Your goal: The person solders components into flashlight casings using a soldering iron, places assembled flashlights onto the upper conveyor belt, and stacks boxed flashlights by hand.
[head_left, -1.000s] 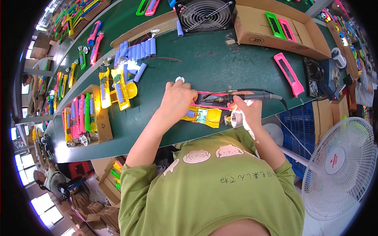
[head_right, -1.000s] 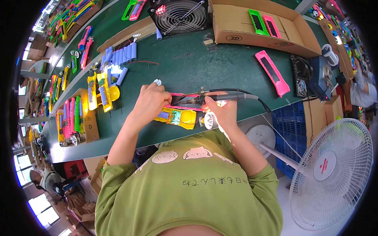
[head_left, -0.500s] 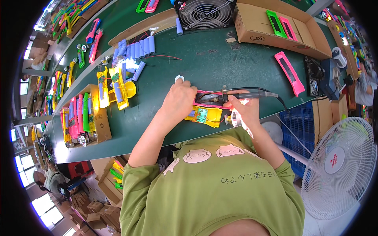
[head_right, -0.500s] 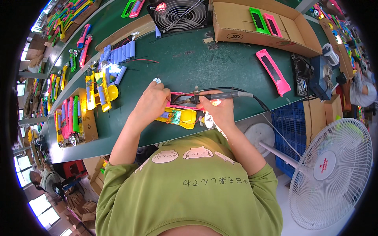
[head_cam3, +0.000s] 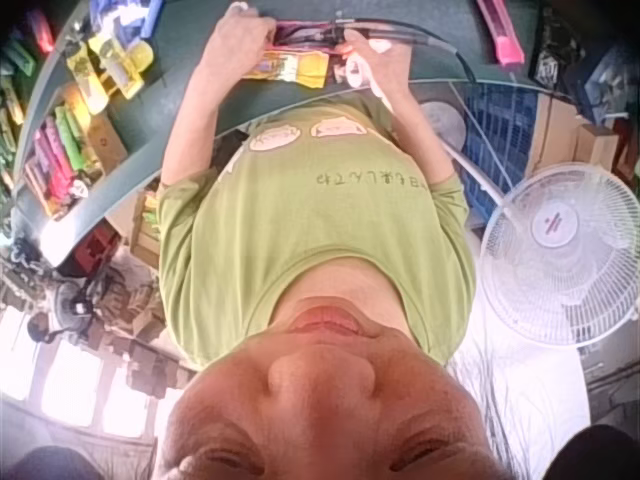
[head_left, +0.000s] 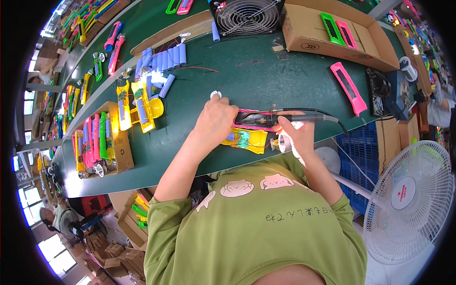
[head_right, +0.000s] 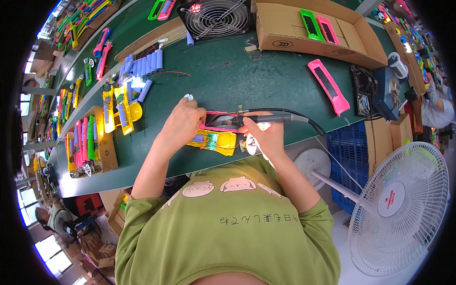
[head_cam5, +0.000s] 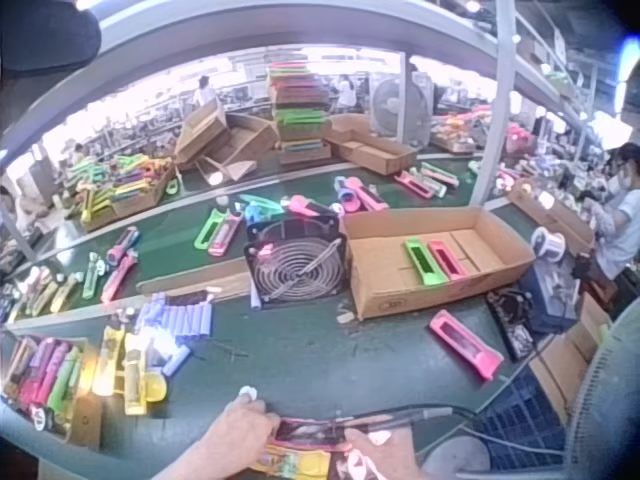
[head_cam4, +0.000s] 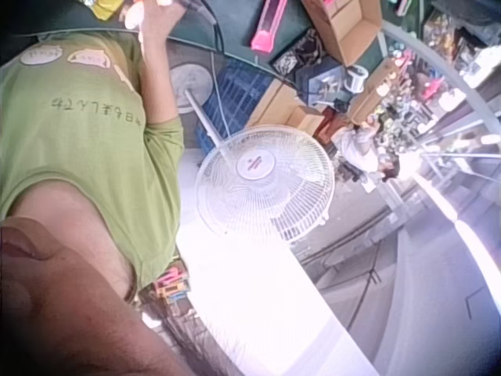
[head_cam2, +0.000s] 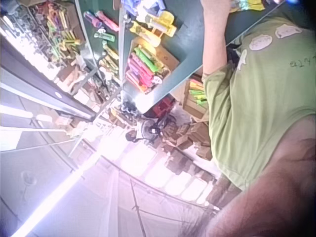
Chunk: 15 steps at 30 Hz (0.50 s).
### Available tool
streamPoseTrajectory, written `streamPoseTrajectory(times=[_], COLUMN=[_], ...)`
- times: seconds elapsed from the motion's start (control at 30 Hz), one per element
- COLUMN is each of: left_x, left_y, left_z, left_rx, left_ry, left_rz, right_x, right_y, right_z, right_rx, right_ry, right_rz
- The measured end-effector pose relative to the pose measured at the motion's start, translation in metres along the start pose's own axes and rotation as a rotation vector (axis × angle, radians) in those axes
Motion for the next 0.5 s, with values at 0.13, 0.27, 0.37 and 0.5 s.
streamPoseTrajectory(times=[0.13,0.27,0.37,0.5], left_x=[0.0002,0.0005,0.0009,0.0011], left_y=[-0.0003,-0.0006,-0.0008,-0.0008], left_z=[0.0003,-0.0003,-0.0010,-0.0014], left_rx=[-0.009,-0.010,-0.001,0.024], left_ry=[0.002,-0.001,-0.004,0.012], left_rz=[-0.007,-0.003,0.006,0.010], right_x=[0.0011,0.0012,0.0006,0.0003], right_y=[0.0005,0.0036,0.0047,0.0004], right_z=[-0.0015,-0.0004,0.0008,0.0051], right_rx=[-0.052,-0.103,-0.132,-0.134], right_ry=[0.030,-0.002,0.052,0.039], right_rz=[0.035,0.034,0.009,0.040])
Point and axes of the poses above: each hand's wrist, its own x-axis towards the middle knuckle, its own y-axis out of the palm, z = x × y, the point moved 1 cm from there along x, towards the middle knuckle, and after that the axes turned 12 degrees about -x, right-handed, at the moved point
